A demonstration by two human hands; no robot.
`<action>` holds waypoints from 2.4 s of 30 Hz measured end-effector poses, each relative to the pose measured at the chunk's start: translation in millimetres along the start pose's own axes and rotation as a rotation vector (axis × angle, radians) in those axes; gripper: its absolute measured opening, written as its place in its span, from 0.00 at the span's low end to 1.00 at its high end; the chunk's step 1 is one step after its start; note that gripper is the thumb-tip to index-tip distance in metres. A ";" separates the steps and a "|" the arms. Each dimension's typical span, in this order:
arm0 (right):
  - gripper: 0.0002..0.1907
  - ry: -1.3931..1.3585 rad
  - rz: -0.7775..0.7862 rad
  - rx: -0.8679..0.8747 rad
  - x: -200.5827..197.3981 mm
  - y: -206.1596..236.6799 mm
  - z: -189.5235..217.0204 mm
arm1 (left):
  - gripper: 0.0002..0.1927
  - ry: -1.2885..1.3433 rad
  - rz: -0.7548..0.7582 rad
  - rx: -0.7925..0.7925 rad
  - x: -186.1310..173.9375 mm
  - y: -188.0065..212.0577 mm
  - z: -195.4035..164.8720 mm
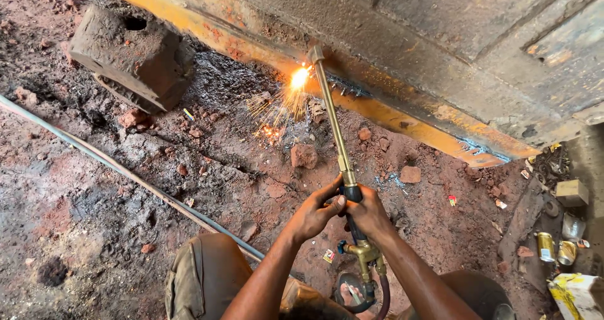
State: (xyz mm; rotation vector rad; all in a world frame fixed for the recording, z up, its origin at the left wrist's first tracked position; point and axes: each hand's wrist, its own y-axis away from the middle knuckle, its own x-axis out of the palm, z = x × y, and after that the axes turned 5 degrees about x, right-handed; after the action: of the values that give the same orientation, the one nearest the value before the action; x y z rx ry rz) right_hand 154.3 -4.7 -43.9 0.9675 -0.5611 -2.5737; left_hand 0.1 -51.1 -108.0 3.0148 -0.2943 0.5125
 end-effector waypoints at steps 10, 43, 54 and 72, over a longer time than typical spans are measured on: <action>0.11 0.028 -0.005 -0.009 0.2 -3.5 -5.5 | 0.43 0.001 0.004 0.038 -0.2 -2.3 6.1; 0.15 0.046 -0.028 -0.033 -0.1 -4.0 -0.6 | 0.44 -0.016 0.014 0.050 -1.7 -3.8 6.8; 0.15 -0.034 -0.009 0.023 1.1 3.2 12.5 | 0.44 0.027 0.015 0.057 -0.9 -4.7 7.4; 0.16 -0.010 -0.013 -0.037 1.1 -4.9 0.8 | 0.43 -0.003 0.018 0.034 -0.6 -6.4 10.9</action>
State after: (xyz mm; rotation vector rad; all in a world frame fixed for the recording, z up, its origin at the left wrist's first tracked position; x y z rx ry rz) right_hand 152.1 -0.8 -46.2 0.9495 -0.5102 -2.5923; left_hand 4.3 -45.8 -118.7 3.0487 -0.3158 0.5201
